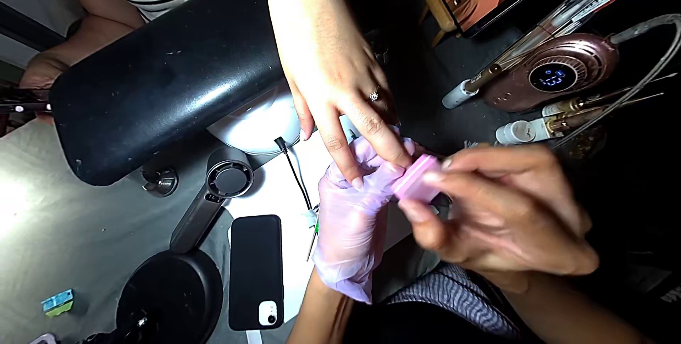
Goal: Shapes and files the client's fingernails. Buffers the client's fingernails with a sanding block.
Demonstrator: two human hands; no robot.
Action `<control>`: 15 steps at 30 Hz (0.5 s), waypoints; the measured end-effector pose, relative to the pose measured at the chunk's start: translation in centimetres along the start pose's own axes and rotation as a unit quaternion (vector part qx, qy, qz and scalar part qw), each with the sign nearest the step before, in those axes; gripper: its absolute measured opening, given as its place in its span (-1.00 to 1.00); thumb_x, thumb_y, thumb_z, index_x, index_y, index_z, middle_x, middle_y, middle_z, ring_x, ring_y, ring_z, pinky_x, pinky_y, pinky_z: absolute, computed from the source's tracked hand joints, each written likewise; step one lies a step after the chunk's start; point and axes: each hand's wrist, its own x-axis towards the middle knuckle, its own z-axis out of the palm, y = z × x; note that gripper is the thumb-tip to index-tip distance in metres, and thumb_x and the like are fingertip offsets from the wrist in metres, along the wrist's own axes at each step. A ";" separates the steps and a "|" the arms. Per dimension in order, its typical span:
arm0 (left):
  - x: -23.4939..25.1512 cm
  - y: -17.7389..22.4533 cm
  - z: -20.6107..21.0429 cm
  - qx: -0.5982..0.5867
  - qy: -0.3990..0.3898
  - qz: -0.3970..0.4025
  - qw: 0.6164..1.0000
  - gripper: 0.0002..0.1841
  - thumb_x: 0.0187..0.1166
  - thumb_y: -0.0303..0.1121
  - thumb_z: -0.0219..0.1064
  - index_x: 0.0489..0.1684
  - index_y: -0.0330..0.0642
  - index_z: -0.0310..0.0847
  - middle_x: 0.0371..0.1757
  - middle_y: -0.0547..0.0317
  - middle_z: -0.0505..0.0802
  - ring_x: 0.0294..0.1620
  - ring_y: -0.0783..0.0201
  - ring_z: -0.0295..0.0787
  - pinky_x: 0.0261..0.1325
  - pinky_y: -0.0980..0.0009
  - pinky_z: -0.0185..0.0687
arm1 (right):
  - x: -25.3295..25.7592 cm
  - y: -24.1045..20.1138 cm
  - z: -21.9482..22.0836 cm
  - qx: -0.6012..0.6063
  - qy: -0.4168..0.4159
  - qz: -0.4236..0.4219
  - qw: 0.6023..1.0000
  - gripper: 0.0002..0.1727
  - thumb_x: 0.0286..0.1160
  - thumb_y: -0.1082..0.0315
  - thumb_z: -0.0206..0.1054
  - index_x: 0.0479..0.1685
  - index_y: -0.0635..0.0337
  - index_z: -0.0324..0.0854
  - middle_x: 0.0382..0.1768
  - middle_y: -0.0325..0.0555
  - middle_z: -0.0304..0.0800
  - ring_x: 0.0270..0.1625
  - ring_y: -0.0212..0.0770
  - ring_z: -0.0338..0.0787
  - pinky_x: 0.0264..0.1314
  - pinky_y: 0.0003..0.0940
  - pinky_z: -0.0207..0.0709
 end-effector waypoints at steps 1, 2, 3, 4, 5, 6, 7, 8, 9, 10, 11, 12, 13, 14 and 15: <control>0.0 0.0 0.0 -0.004 -0.001 -0.006 1.000 -0.70 0.31 -0.72 0.46 -0.02 -0.26 0.79 -0.16 0.03 0.91 -0.09 0.32 0.89 0.06 0.43 0.80 | 0.0 0.1 0.0 0.006 0.004 0.003 1.000 -0.75 0.36 0.22 0.58 -0.13 0.16 0.76 -0.06 -0.15 0.72 -0.02 -0.37 0.73 0.01 -0.53 0.64; -0.1 0.1 -0.1 -0.007 -0.001 -0.012 1.000 -0.71 0.34 -0.71 0.44 -0.02 -0.26 0.78 -0.17 0.04 0.91 -0.11 0.33 0.89 0.03 0.44 0.81 | -0.3 -0.1 0.1 0.019 -0.003 0.006 1.000 -0.74 0.36 0.22 0.58 -0.11 0.18 0.76 -0.05 -0.13 0.71 -0.01 -0.36 0.73 0.02 -0.53 0.64; -0.1 0.2 -0.1 -0.003 0.006 -0.019 1.000 -0.73 0.35 -0.71 0.38 -0.06 -0.25 0.76 -0.22 0.06 0.90 -0.17 0.36 0.88 -0.04 0.47 0.81 | -0.8 -0.5 0.2 0.037 -0.014 0.012 0.999 -0.74 0.36 0.22 0.60 -0.11 0.18 0.77 -0.06 -0.13 0.72 -0.02 -0.36 0.74 0.04 -0.53 0.66; -0.2 0.5 -0.1 0.009 0.012 -0.026 1.000 -0.75 0.36 -0.69 0.36 -0.09 -0.22 0.75 -0.25 0.09 0.89 -0.20 0.39 0.87 -0.08 0.49 0.80 | -1.3 -0.8 0.2 0.058 -0.030 0.020 0.998 -0.73 0.36 0.21 0.60 -0.10 0.18 0.77 -0.06 -0.14 0.73 0.00 -0.37 0.75 0.08 -0.54 0.67; -0.3 0.7 -0.1 0.025 0.015 -0.028 0.999 -0.77 0.37 -0.65 0.37 -0.07 -0.20 0.75 -0.23 0.10 0.89 -0.18 0.38 0.87 -0.06 0.49 0.81 | -1.7 -1.1 0.0 0.071 -0.044 0.027 0.996 -0.71 0.38 0.19 0.59 -0.08 0.17 0.76 -0.05 -0.16 0.73 0.02 -0.39 0.75 0.12 -0.55 0.66; -0.3 0.9 -0.3 0.037 0.014 -0.018 0.999 -0.78 0.39 -0.59 0.43 -0.04 -0.20 0.76 -0.17 0.07 0.90 -0.13 0.35 0.88 0.00 0.45 0.81 | -1.8 -1.3 -0.3 0.069 -0.045 0.037 0.996 -0.70 0.40 0.14 0.57 -0.06 0.13 0.73 -0.04 -0.20 0.72 0.03 -0.41 0.74 0.12 -0.56 0.65; -0.2 1.1 -0.6 0.047 0.007 -0.003 0.999 -0.75 0.41 -0.53 0.48 0.03 -0.19 0.74 -0.08 0.05 0.90 -0.05 0.31 0.87 0.10 0.40 0.78 | -1.8 -1.3 -0.7 0.062 -0.045 0.048 0.996 -0.68 0.42 0.09 0.54 -0.04 0.09 0.71 -0.02 -0.25 0.70 0.06 -0.44 0.73 0.14 -0.59 0.63; 0.0 1.3 -0.9 0.042 0.003 0.010 0.999 -0.69 0.41 -0.49 0.53 0.11 -0.20 0.71 -0.03 0.01 0.89 0.01 0.26 0.87 0.18 0.34 0.77 | -1.7 -1.3 -1.1 0.061 -0.042 0.059 0.995 -0.67 0.44 0.05 0.52 -0.02 0.07 0.70 0.00 -0.27 0.68 0.08 -0.47 0.72 0.13 -0.61 0.62; 0.1 1.4 -1.2 0.027 0.003 0.017 0.999 -0.63 0.38 -0.45 0.57 0.16 -0.23 0.69 -0.02 -0.01 0.88 0.02 0.22 0.87 0.22 0.30 0.77 | -1.6 -1.2 -1.3 0.063 -0.037 0.072 0.995 -0.66 0.45 0.03 0.50 -0.01 0.06 0.70 0.00 -0.29 0.68 0.08 -0.49 0.71 0.12 -0.64 0.61; 0.1 1.6 -1.4 0.010 0.004 0.016 1.000 -0.61 0.37 -0.45 0.58 0.17 -0.25 0.68 -0.05 -0.02 0.87 -0.02 0.21 0.87 0.21 0.29 0.77 | -1.7 -1.1 -1.3 0.070 -0.030 0.085 0.993 -0.66 0.45 0.03 0.50 -0.01 0.06 0.72 0.01 -0.30 0.69 0.08 -0.49 0.72 0.11 -0.65 0.61; 0.1 1.6 -1.6 -0.012 -0.002 0.010 1.000 -0.62 0.37 -0.47 0.57 0.16 -0.25 0.67 -0.08 0.00 0.86 -0.05 0.21 0.87 0.19 0.30 0.78 | -1.8 -1.1 -1.2 0.079 -0.025 0.100 0.992 -0.65 0.46 0.02 0.49 0.01 0.07 0.73 0.02 -0.31 0.71 0.09 -0.50 0.72 0.10 -0.65 0.61; 0.1 1.6 -1.9 -0.034 -0.013 -0.001 0.999 -0.65 0.40 -0.46 0.55 0.14 -0.23 0.67 -0.11 0.02 0.86 -0.07 0.23 0.86 0.18 0.31 0.77 | -1.9 -0.9 -1.1 0.085 -0.024 0.110 0.990 -0.65 0.47 0.03 0.48 0.02 0.07 0.73 0.03 -0.31 0.71 0.09 -0.49 0.71 0.10 -0.64 0.61; 0.1 1.5 -2.1 -0.059 -0.029 -0.013 0.998 -0.66 0.41 -0.44 0.54 0.14 -0.20 0.66 -0.11 0.05 0.86 -0.05 0.24 0.86 0.19 0.34 0.75 | -2.0 -0.9 -0.9 0.090 -0.022 0.116 0.989 -0.66 0.48 0.03 0.47 0.02 0.07 0.73 0.04 -0.30 0.71 0.09 -0.48 0.71 0.09 -0.64 0.62; 0.0 1.4 -2.3 -0.085 -0.047 -0.023 0.995 -0.67 0.43 -0.44 0.52 0.14 -0.17 0.66 -0.09 0.07 0.86 -0.02 0.26 0.86 0.22 0.36 0.73 | -2.1 -0.8 -0.7 0.096 -0.019 0.120 0.988 -0.66 0.48 0.04 0.47 0.02 0.08 0.74 0.04 -0.29 0.71 0.08 -0.48 0.72 0.08 -0.63 0.63; 0.0 1.3 -2.4 -0.110 -0.070 -0.030 0.991 -0.70 0.46 -0.44 0.50 0.13 -0.15 0.67 -0.08 0.09 0.87 0.01 0.27 0.85 0.25 0.38 0.70 | -2.0 -0.9 -0.6 0.100 -0.021 0.124 0.987 -0.67 0.48 0.05 0.47 0.02 0.08 0.74 0.05 -0.29 0.71 0.08 -0.48 0.73 0.09 -0.63 0.65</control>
